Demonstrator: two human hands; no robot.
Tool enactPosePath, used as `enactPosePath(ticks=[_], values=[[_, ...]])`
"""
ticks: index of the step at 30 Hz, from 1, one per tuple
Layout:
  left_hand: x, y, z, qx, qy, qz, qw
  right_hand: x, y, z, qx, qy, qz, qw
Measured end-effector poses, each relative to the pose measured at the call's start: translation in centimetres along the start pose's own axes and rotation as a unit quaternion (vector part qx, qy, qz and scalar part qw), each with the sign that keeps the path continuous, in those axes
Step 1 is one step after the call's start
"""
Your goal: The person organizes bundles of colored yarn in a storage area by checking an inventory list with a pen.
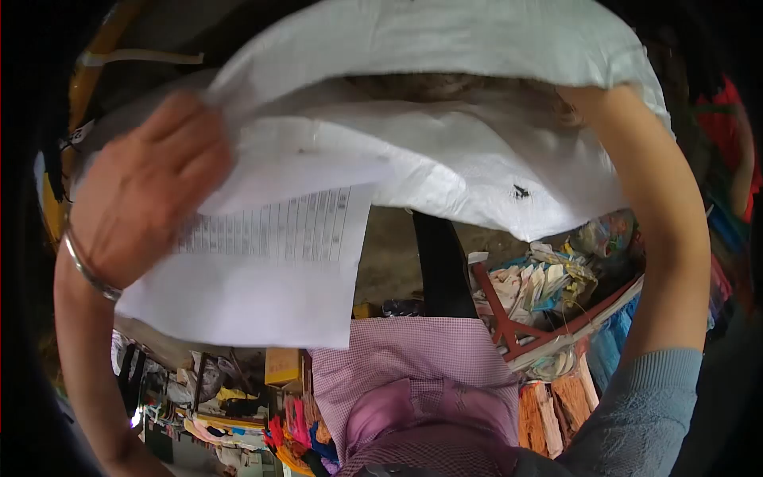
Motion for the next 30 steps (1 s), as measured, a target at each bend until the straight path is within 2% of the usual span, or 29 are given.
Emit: enactPosePath(ticks=[1,3,6,9,11,15,17,19,24,30], values=[[0.3,0.1,-0.9,0.002,0.022,0.003,1.0,0.0,-0.6,-0.8,0.005,0.011,-0.008,1.0],[1.4,0.2,-1.9,-0.006,0.011,-0.006,1.0,0.9,-0.9,-1.1,0.01,0.023,-0.016,1.0],[2.7,1.0,-2.3,-0.018,0.002,-0.006,1.0,3.4,-0.5,2.1,0.017,-0.004,0.0,1.0],[3.2,2.1,-3.4,-0.052,0.07,0.02,0.996,6.1,2.0,9.3,0.047,-0.057,0.056,0.996],[3.4,2.8,-3.1,-0.052,0.042,0.028,0.997,7.2,3.9,15.4,0.094,-0.08,0.099,0.987],[2.8,3.0,-3.1,-0.036,0.036,0.028,0.998,11.4,4.2,27.2,0.24,-0.059,0.202,0.948],[2.6,2.7,-2.9,-0.022,0.034,0.018,0.999,14.9,3.3,30.7,0.301,-0.03,0.236,0.923],[2.7,1.9,-2.2,-0.016,0.031,0.008,0.999,18.4,2.5,31.7,0.34,0.001,0.256,0.905],[2.5,0.4,-2.6,0.014,0.103,0.025,0.994,25.2,3.6,31.6,0.382,0.043,0.296,0.875],[1.9,-1.3,-2.2,-0.014,0.039,-0.006,0.999,21.9,4.8,26.1,0.393,0.067,0.235,0.887]])
Point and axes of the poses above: each hand's wrist, its own x-axis towards the middle knuckle, its own z-axis out of the palm, y = z × x, the point moved 10 cm from there along x, towards the middle knuckle, and after that the axes turned 10 degrees about -y, right-handed, at the moved point
